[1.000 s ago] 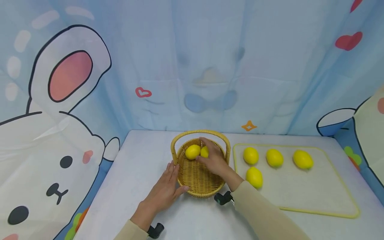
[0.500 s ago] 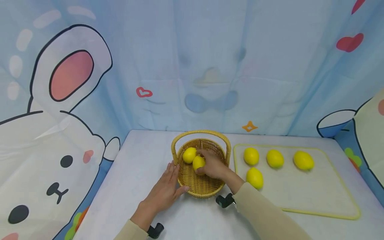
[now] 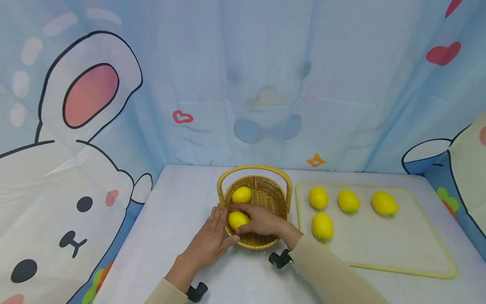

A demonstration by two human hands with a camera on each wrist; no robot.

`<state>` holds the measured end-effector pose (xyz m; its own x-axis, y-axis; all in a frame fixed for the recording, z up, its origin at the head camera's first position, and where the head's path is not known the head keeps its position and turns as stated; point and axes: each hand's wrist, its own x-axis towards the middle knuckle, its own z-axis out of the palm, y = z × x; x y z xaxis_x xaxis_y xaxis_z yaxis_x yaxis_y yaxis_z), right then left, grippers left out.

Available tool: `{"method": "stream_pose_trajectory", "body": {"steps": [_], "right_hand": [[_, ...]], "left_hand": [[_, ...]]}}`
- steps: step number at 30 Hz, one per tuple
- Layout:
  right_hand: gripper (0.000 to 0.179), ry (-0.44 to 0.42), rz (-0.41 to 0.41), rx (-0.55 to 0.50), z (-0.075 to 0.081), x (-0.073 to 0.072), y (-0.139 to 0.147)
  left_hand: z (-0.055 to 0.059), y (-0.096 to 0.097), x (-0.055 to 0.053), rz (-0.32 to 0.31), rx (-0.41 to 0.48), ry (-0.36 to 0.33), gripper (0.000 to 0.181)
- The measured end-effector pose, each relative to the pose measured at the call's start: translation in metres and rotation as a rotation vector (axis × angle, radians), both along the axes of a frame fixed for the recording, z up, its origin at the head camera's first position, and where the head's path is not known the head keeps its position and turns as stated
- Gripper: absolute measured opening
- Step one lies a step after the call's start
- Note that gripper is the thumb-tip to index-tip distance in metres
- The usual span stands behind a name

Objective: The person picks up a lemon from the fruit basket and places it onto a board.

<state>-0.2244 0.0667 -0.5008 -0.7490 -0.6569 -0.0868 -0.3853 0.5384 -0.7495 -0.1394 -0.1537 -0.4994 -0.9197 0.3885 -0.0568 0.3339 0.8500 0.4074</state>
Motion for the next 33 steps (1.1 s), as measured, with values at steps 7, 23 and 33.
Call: {"method": "stream_pose_trajectory", "body": {"steps": [7, 23, 33], "right_hand": [[0.061, -0.018, 0.073, -0.064, -0.002, 0.000, -0.003], [0.073, -0.047, 0.041, -0.147, 0.003, 0.003, 0.000], [0.071, 0.020, -0.103, -0.145, 0.012, 0.010, 0.005]], "left_hand": [[0.001, 0.000, 0.001, 0.000, 0.001, 0.000, 0.097], [0.001, 0.000, 0.000, -0.001, 0.006, 0.008, 0.098], [0.000, 0.000, 0.000, 0.002, -0.019, 0.012, 0.097]]}}
